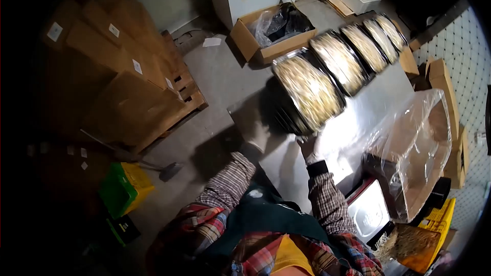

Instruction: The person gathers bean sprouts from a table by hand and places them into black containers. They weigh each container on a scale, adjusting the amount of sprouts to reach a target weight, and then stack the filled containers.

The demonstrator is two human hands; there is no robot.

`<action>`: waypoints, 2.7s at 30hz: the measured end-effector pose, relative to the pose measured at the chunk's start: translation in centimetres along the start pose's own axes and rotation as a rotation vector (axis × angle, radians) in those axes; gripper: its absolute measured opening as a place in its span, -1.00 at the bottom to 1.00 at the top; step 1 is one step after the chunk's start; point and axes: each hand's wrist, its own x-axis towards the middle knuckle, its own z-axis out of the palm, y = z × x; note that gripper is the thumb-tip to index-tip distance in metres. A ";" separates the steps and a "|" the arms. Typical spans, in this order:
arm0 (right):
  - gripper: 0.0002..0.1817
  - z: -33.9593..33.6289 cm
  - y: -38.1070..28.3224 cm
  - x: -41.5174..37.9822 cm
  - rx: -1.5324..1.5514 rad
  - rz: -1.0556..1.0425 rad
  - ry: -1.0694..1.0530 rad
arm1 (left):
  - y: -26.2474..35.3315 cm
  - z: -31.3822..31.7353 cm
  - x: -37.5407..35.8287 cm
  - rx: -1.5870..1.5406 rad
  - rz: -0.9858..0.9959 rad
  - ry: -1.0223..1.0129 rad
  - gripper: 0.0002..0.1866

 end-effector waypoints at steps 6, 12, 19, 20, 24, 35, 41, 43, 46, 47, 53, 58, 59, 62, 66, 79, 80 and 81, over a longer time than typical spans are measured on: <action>-0.36 -1.4 2.8 0.3 -0.059 -0.182 -0.337 | -5.7 0.7 3.8 0.707 0.399 -0.218 -0.42; -0.35 -2.8 4.0 0.3 -1.217 -0.552 -0.075 | -2.4 2.2 1.7 0.370 0.123 -0.216 -0.38; -0.40 -3.1 5.5 0.9 -1.385 -0.562 0.044 | 2.6 2.8 1.5 0.060 -0.174 -0.076 -0.46; -0.40 -2.8 5.2 1.0 -1.297 -0.518 0.038 | 2.6 2.1 1.8 0.040 -0.170 -0.110 -0.48; -0.41 -1.7 2.6 1.5 -0.918 -0.364 0.013 | 6.1 3.0 1.1 0.064 -0.159 -0.279 -0.52; -0.38 5.5 -4.0 3.8 0.062 -0.034 -0.127 | 6.4 2.0 1.5 0.328 0.054 -0.426 -0.33; -0.38 4.3 -4.9 7.3 0.015 -0.336 0.328 | 9.1 6.1 0.4 0.097 -0.252 -0.330 -0.32; -0.42 1.5 -7.3 9.4 -0.090 -0.481 0.503 | 9.9 7.3 0.0 0.113 -0.266 -0.309 -0.32; -0.41 -2.3 -14.6 13.0 -0.240 -0.577 0.669 | 10.9 9.4 -0.8 0.130 -0.264 -0.275 -0.32; -0.40 -3.3 -17.0 14.4 -0.294 -0.602 0.721 | 11.1 10.0 -1.0 0.139 -0.260 -0.266 -0.32; -0.33 -6.2 -28.0 26.1 -0.411 -0.693 0.594 | 12.0 12.4 -2.4 0.182 -0.213 -0.200 -0.31; -0.47 -5.6 -32.0 34.2 -0.486 -0.794 0.516 | 12.0 13.6 -3.5 0.187 -0.169 -0.117 -0.31; -0.49 -5.4 -32.2 35.4 -0.544 -0.879 0.573 | 11.9 13.8 -3.6 0.187 -0.163 -0.104 -0.31; -0.50 -4.5 -31.9 33.0 -0.562 -0.933 0.584 | 11.8 14.2 -4.2 0.190 -0.148 -0.065 -0.31; -0.55 -3.5 -30.5 33.3 -0.473 -0.945 0.695 | 11.7 14.8 -4.7 0.202 -0.148 -0.042 -0.30; -0.60 -3.5 -30.0 34.7 -0.766 -0.857 0.875 | 11.5 15.7 -5.3 0.206 -0.134 -0.042 -0.29; -0.60 -3.0 -30.7 33.0 -0.758 -0.848 0.848 | 11.4 15.7 -5.3 0.199 -0.135 -0.041 -0.29; -0.60 -3.0 -30.9 32.6 -0.751 -0.839 0.822 | 11.4 15.8 -5.2 0.197 -0.136 -0.039 -0.29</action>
